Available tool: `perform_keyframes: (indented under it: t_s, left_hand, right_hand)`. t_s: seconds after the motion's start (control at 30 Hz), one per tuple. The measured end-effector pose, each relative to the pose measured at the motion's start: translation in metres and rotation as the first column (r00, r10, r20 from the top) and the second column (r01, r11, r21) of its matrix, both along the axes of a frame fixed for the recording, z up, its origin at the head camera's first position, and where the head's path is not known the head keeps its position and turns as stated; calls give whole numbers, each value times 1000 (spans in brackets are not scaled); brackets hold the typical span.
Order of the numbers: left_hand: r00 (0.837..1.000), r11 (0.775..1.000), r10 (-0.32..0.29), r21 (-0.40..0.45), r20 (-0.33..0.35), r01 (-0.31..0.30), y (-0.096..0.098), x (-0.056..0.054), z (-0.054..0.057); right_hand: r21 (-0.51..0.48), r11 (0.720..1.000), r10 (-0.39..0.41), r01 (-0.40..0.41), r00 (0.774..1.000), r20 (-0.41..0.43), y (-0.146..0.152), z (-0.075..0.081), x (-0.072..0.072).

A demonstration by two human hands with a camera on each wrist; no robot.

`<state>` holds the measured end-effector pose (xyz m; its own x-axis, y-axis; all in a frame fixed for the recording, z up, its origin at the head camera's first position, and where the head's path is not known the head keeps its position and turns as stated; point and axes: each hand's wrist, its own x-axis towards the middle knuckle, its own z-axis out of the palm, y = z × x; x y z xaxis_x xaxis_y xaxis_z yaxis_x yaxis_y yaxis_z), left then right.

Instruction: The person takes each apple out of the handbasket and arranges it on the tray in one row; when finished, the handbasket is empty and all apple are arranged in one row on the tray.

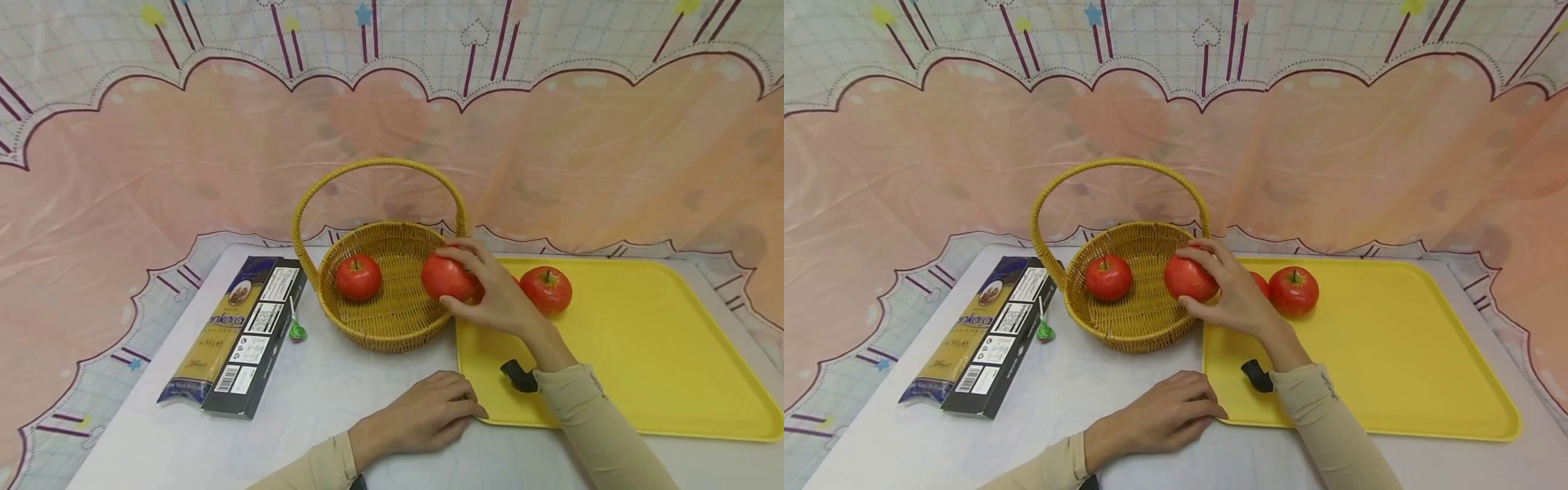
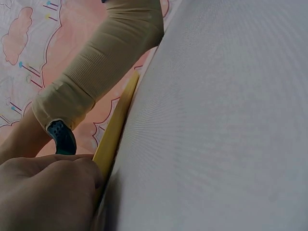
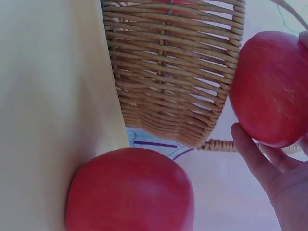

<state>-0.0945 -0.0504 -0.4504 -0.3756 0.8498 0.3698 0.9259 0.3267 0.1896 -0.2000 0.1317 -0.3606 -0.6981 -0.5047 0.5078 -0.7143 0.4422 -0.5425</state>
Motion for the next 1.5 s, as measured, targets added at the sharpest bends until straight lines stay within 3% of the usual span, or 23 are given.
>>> perform_keyframes:
  t_s: [0.33, 0.83, 1.13, 1.5]
  left_hand:
    - [1000, 1000, -11, 10, -20, 11, -1, 0, 0]
    - [1000, 1000, -1, 14, 18, 0, 0, 1, 1]
    - [1000, 1000, -2, 28, 8, 1, -1, 1, 0]
    - [1000, 1000, -3, 24, 6, 3, 0, 1, 2]
  right_hand:
    - [-6, 999, -33, 33, 999, 12, 11, 2, 5]
    - [10, 995, -96, 97, 995, -17, 29, 3, 3]
    - [37, 992, -122, 121, 992, 42, 38, 6, 5]
    - [83, 983, -168, 165, 985, 34, 57, 8, 3]
